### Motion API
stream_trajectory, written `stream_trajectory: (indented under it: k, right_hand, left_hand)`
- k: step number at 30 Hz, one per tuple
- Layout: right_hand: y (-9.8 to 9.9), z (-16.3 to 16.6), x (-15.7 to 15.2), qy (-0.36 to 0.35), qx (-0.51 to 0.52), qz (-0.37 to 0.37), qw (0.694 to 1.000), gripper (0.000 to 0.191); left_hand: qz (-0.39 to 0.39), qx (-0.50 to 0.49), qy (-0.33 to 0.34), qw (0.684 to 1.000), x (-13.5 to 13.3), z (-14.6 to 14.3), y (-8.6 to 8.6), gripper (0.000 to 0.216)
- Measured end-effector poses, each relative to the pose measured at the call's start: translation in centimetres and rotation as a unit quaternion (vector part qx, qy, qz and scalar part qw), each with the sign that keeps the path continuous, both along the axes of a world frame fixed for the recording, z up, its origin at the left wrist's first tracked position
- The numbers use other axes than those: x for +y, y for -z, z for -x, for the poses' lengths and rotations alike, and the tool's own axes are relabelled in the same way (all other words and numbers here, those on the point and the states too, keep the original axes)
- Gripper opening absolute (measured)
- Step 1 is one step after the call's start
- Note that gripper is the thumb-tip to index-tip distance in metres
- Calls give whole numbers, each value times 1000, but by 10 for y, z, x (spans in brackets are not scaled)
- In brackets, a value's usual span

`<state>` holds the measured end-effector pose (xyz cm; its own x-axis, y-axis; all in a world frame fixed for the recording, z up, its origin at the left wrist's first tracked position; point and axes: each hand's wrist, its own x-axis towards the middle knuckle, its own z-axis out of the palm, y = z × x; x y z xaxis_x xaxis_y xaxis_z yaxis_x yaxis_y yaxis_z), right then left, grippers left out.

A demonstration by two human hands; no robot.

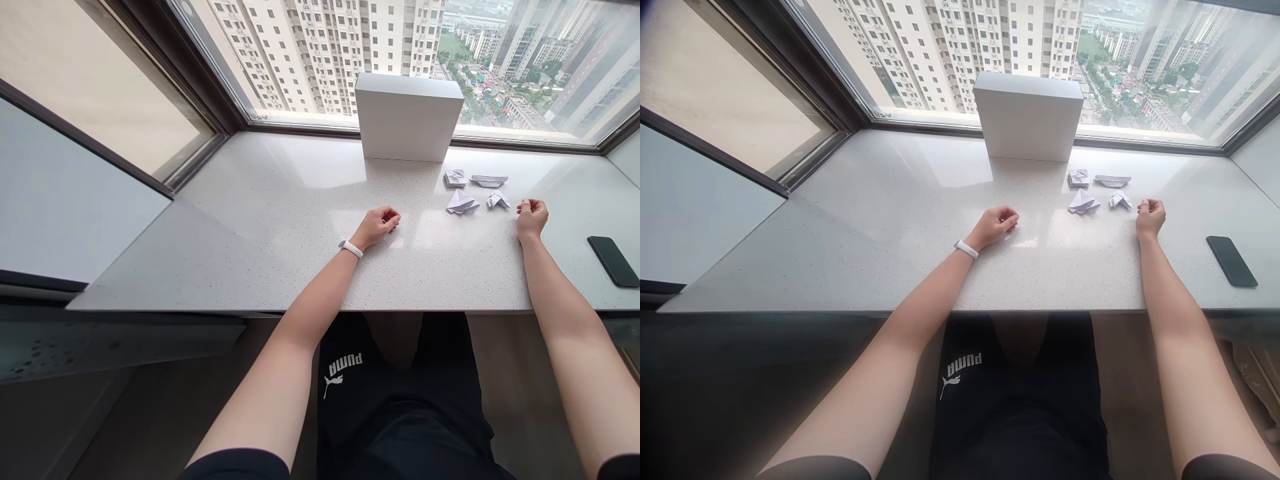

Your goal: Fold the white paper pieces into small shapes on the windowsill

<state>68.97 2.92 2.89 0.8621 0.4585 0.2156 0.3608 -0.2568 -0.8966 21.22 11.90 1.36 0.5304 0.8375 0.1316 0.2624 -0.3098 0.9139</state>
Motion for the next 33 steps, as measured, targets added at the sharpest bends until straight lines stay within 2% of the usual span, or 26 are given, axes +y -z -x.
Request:
stream_trajectory:
  k: [3, 6, 11, 14, 18, 21, 24, 27, 30, 33]
  right_hand:
    - [-7, -5, 6, 3, -40, 32, 999, 20]
    - [-12, -18, 21, -31, -74, 81, 993, 4]
    - [-22, -35, 65, -123, -70, 166, 976, 57]
    - [-23, -29, 97, -192, -68, 200, 958, 76]
    - [-15, 3, 134, -303, -124, 235, 915, 84]
    - [-3, 39, 148, -371, -181, 248, 877, 85]
    - [10, 75, 145, -410, -222, 247, 849, 88]
    - [21, 114, 127, -459, -225, 204, 835, 80]
    - [30, 157, 101, -497, -214, 152, 827, 71]
    - [29, 181, 80, -549, -201, 105, 804, 65]
  left_hand:
    - [-7, -2, 8, 1000, 0, 0, 1, 24]
    - [-17, -4, 10, 1000, 0, 0, 1, 25]
    - [-17, -17, -1, 1000, -2, -1, 3, 26]
    - [-10, -25, -5, 1000, -3, 0, 4, 26]
    - [-2, -35, -12, 999, -3, 2, 7, 30]
    - [-1, -39, -11, 999, -3, 2, 9, 34]
    - [-40, -30, -21, 999, -1, 1, 11, 34]
    - [-115, 0, -76, 990, 5, -1, 12, 35]
    - [-156, 67, -100, 980, 12, -1, 16, 70]
    - [-158, 135, -45, 977, 17, -1, 21, 109]
